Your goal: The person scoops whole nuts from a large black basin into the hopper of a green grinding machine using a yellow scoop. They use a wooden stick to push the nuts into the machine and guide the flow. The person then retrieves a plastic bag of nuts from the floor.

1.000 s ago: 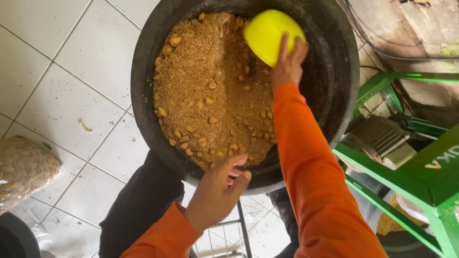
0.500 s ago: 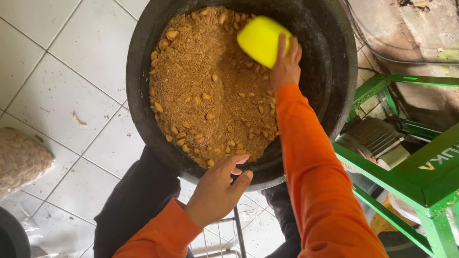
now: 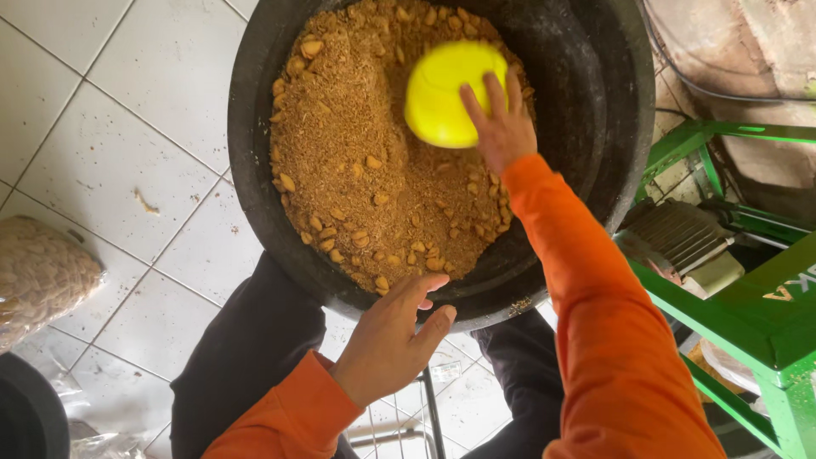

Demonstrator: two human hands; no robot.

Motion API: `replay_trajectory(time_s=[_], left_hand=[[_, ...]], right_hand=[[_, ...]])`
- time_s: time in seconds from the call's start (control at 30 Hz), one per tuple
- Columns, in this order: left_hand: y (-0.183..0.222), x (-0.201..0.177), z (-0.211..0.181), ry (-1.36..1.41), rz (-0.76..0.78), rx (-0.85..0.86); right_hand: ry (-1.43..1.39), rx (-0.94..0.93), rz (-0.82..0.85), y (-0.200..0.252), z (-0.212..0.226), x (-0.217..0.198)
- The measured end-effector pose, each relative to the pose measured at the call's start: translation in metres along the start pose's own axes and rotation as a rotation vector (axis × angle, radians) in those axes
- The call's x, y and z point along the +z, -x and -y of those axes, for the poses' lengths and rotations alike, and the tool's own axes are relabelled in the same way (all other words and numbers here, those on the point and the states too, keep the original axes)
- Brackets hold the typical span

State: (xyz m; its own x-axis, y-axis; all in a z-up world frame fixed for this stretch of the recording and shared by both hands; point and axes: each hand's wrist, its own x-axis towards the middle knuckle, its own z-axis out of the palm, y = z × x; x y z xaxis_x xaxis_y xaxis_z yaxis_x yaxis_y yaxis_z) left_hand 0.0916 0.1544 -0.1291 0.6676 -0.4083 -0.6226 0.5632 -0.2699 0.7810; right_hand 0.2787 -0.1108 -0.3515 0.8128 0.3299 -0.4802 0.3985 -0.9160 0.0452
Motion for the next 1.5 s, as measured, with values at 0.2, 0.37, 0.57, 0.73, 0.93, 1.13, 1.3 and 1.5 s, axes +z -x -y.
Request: replay_trajectory(time_s=[0.2, 0.37, 0.57, 0.73, 0.93, 1.13, 1.3, 1.5], left_hand=[[-0.001, 0.002, 0.000, -0.050, -0.050, 0.015], [0.000, 0.008, -0.001, -0.033, -0.014, 0.013], [-0.002, 0.008, -0.005, -0.064, 0.013, 0.054], [-0.003, 0.012, 0.000, -0.149, -0.003, 0.141], [0.004, 0.018, 0.018, -0.310, 0.012, 0.263], [0.003, 0.019, 0.029, -0.560, 0.070, 0.264], [0.008, 0.021, 0.024, -0.553, 0.016, 0.353], [0.009, 0.024, 0.028, -0.549, 0.003, 0.408]], right_hand=[[0.252, -0.258, -0.207, -0.099, -0.019, -0.004], [0.018, -0.008, -0.111, -0.044, -0.067, 0.014], [-0.699, 0.644, 0.102, 0.037, -0.020, 0.046], [-0.524, 0.235, -0.397, 0.121, 0.032, 0.062], [-0.379, 0.319, -0.503, 0.107, 0.001, 0.067], [0.222, 0.271, -0.169, 0.019, -0.061, 0.069], [-0.479, 0.717, -0.054, 0.117, -0.028, 0.103], [-0.797, 0.879, -0.332, 0.181, 0.055, 0.097]])
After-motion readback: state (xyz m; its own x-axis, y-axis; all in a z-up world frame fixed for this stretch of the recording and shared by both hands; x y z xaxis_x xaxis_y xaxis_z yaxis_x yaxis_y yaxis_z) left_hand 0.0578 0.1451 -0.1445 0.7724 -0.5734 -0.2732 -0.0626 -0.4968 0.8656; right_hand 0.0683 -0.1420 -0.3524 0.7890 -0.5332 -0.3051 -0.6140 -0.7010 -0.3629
